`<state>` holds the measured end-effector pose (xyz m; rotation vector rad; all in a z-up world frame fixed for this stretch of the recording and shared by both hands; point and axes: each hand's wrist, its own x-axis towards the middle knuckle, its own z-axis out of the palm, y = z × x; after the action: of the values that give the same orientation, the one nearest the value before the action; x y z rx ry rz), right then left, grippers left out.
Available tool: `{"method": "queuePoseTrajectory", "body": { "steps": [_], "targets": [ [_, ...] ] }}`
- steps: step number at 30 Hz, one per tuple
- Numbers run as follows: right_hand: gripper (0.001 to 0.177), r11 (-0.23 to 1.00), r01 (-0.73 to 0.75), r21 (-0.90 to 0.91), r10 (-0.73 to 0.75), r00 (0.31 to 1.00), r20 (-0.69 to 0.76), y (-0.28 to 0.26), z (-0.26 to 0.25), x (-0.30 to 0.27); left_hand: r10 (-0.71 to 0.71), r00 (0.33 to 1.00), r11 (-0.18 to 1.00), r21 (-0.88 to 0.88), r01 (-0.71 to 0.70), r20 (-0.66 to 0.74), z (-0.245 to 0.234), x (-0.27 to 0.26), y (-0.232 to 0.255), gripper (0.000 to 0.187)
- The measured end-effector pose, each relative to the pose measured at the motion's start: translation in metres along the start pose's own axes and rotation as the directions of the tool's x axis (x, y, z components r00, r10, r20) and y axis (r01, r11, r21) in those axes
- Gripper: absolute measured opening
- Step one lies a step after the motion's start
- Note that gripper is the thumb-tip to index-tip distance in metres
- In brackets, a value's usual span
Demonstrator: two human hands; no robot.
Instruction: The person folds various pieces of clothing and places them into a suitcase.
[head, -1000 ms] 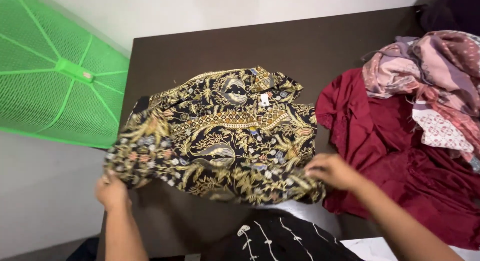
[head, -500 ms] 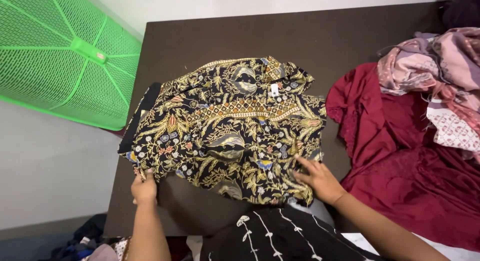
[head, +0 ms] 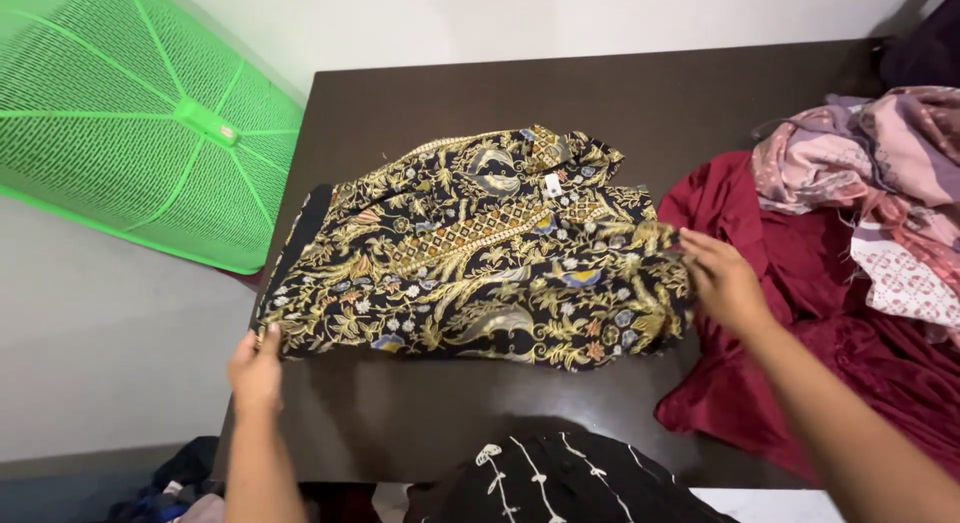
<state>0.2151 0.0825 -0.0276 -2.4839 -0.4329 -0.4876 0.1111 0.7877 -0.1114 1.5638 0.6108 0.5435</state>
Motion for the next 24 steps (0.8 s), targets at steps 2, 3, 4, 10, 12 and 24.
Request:
{"method": "queuePoseTrajectory", "body": {
  "steps": [2,3,4,10,12,24],
  "targets": [
    [0.028,0.995,-0.078,0.065,0.076,0.997,0.034,0.008,0.004,-0.004,0.018,0.999,0.992,0.124,-0.024,0.051,-0.014,0.006,0.011,0.028],
    [0.024,0.979,-0.156,0.129,0.147,0.986,0.072,0.014,0.005,-0.006,0.033,0.994,0.968,0.244,-0.057,0.104,-0.018,0.010,0.016,0.031],
    [0.024,0.980,-0.156,0.126,0.148,0.987,0.068,0.019,0.013,-0.013,0.034,0.994,0.969,0.241,-0.059,0.107,-0.017,0.007,0.025,0.031],
    [0.026,0.999,0.041,-0.008,-0.038,0.971,0.236,0.008,0.052,-0.028,0.058,0.996,0.859,0.505,-0.083,0.065,-0.021,0.008,0.010,0.029],
    [0.026,0.983,0.072,-0.170,-0.019,0.956,0.293,-0.016,0.049,-0.025,0.011,0.995,0.931,0.361,-0.046,0.098,-0.020,0.011,-0.007,0.030],
    [0.031,0.994,-0.112,0.020,0.111,0.994,0.023,0.011,0.044,0.031,-0.188,0.972,0.921,0.370,0.124,0.143,0.016,0.031,0.033,0.043]
  ]
}}
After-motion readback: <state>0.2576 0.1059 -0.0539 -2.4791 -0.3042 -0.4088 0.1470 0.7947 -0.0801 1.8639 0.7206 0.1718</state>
